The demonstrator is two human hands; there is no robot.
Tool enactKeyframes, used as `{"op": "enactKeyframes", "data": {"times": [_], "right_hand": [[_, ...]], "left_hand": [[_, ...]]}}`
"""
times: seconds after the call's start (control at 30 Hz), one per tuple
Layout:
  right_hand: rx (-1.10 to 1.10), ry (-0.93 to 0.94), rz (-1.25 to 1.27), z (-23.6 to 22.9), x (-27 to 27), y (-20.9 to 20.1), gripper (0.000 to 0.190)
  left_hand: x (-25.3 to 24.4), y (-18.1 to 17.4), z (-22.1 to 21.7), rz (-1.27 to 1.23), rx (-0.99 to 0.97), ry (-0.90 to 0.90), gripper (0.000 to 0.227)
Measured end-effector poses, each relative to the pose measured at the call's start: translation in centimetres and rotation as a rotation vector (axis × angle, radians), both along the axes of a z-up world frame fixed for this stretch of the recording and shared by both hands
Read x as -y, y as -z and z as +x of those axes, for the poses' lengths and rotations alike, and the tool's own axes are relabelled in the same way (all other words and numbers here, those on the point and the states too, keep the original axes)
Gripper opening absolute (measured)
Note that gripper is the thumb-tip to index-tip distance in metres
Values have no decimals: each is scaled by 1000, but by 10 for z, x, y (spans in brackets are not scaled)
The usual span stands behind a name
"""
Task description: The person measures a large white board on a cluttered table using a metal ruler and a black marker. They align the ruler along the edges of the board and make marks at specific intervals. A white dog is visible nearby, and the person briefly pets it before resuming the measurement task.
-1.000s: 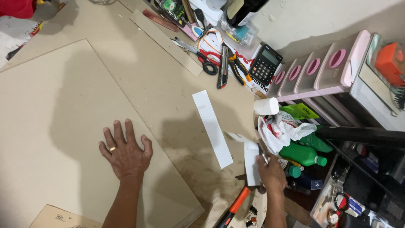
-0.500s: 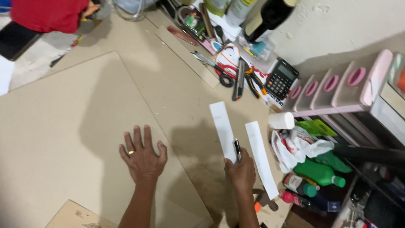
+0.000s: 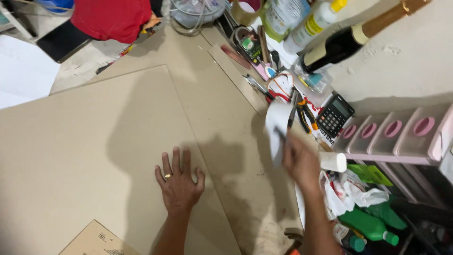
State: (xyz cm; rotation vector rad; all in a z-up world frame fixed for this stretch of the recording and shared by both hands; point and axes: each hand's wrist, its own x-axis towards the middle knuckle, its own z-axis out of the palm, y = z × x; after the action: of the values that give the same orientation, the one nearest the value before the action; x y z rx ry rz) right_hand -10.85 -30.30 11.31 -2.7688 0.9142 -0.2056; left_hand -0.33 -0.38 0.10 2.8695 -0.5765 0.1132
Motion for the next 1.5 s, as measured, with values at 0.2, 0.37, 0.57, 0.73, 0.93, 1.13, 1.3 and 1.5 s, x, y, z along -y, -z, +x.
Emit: {"op": "enactKeyframes", "data": {"times": [0.2,0.37,0.57,0.73,0.93,1.13,1.3,1.5], "right_hand": [[76,-250,209,147,70,-73,45],[57,-5,344,200,164,-17,52],[129,-100,-50,147,95,-8,39],[-58,164,421,3,-15,69,41],[104,376,882,-144,-119,72,37],[2,493,845,-201,-155,63,28],[-107,520,724,-243,-181,77,33],[28,459,671,-260,-191,58,39]], "left_hand": [[0,-2,1,-7,33,7,73],[-1,-11,4,28,92,31,70],[1,-16,5,13,236,31,66],[2,-6,5,-74,156,8,69],[-1,-3,3,-161,172,43,74],[-5,-5,5,-154,142,72,58],[-55,5,-26,-535,3,240,33],[-175,-64,-182,-443,-93,499,28]]}}
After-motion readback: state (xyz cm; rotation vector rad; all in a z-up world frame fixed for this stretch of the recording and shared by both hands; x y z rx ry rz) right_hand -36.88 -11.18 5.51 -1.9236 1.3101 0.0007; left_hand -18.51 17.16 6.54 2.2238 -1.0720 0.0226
